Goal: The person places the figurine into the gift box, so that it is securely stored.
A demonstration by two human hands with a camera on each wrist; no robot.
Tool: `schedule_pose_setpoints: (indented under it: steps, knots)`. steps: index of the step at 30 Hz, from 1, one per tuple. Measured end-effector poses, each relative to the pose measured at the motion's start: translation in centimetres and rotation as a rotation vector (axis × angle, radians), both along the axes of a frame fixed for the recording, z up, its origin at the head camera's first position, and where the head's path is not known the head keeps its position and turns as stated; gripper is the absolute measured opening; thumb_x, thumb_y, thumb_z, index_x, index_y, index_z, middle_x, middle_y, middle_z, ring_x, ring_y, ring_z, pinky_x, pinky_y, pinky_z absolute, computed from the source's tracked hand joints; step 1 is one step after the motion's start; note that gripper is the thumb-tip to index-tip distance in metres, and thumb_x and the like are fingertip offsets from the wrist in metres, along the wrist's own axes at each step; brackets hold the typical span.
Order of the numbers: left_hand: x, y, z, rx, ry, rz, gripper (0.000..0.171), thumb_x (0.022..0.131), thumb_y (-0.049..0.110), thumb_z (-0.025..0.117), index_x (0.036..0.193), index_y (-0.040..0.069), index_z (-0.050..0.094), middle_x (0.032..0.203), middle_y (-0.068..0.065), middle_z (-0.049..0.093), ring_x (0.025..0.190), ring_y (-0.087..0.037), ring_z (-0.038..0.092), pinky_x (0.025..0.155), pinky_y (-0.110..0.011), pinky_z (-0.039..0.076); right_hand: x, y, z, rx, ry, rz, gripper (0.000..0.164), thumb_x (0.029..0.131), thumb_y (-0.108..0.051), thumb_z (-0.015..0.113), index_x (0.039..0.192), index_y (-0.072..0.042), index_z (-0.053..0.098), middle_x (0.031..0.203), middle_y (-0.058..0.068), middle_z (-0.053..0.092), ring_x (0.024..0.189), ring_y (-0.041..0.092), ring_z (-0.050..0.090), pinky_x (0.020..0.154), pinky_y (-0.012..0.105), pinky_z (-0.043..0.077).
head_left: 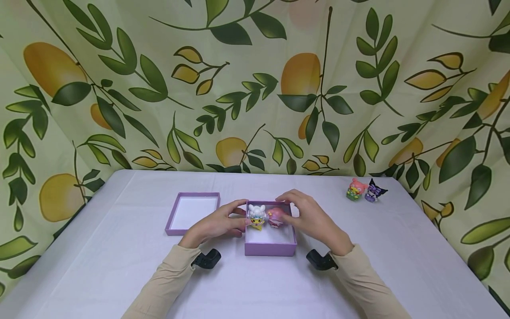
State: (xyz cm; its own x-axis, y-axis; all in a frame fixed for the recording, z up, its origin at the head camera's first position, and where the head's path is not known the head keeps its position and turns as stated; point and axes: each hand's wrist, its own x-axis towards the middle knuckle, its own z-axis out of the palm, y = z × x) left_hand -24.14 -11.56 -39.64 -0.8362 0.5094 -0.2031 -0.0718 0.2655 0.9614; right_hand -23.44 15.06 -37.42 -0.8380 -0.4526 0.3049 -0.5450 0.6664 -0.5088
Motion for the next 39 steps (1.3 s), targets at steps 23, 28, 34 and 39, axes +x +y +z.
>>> schedule_pose_setpoints:
  steps: [23, 28, 34, 39]
  knots:
    - [0.3, 0.0, 0.2, -0.021, 0.009, 0.001, 0.071, 0.096, 0.015, 0.063, 0.155, 0.004, 0.025, 0.138, -0.027, 0.044, 0.093, -0.021, 0.067, 0.089, -0.038, 0.059, -0.7, 2.2, 0.7, -0.009, 0.058, -0.029, 0.041, 0.083, -0.009, 0.079, 0.121, -0.005, 0.065, 0.119, 0.009, 0.067, 0.107, 0.028, 0.064, 0.088, 0.047, 0.055]
    - [0.3, 0.0, 0.3, -0.024, 0.012, 0.002, 0.071, 0.096, 0.015, 0.063, 0.155, 0.003, 0.025, 0.138, -0.028, 0.044, 0.093, -0.020, 0.067, 0.089, -0.038, 0.059, -0.8, 2.7, 0.9, -0.004, 0.058, -0.058, 0.041, 0.083, -0.011, 0.080, 0.121, -0.006, 0.065, 0.121, 0.010, 0.066, 0.107, 0.029, 0.064, 0.087, 0.048, 0.056]
    - [0.3, 0.1, 0.3, -0.024, 0.003, 0.012, 0.072, 0.095, 0.017, 0.065, 0.155, 0.005, 0.027, 0.137, -0.026, 0.044, 0.091, -0.018, 0.066, 0.089, -0.038, 0.060, -1.1, 3.6, 1.0, -0.012, 0.091, -0.071, 0.039, 0.084, -0.010, 0.079, 0.120, -0.005, 0.065, 0.119, 0.011, 0.067, 0.105, 0.030, 0.065, 0.084, 0.047, 0.056]
    - [0.3, 0.0, 0.3, -0.028, 0.000, 0.013, 0.072, 0.095, 0.017, 0.065, 0.155, 0.006, 0.026, 0.137, -0.026, 0.044, 0.091, -0.018, 0.066, 0.089, -0.038, 0.060, -1.4, 4.3, 1.1, -0.014, 0.092, -0.100, 0.041, 0.083, -0.010, 0.079, 0.121, -0.004, 0.065, 0.119, 0.012, 0.067, 0.105, 0.031, 0.065, 0.084, 0.049, 0.055]
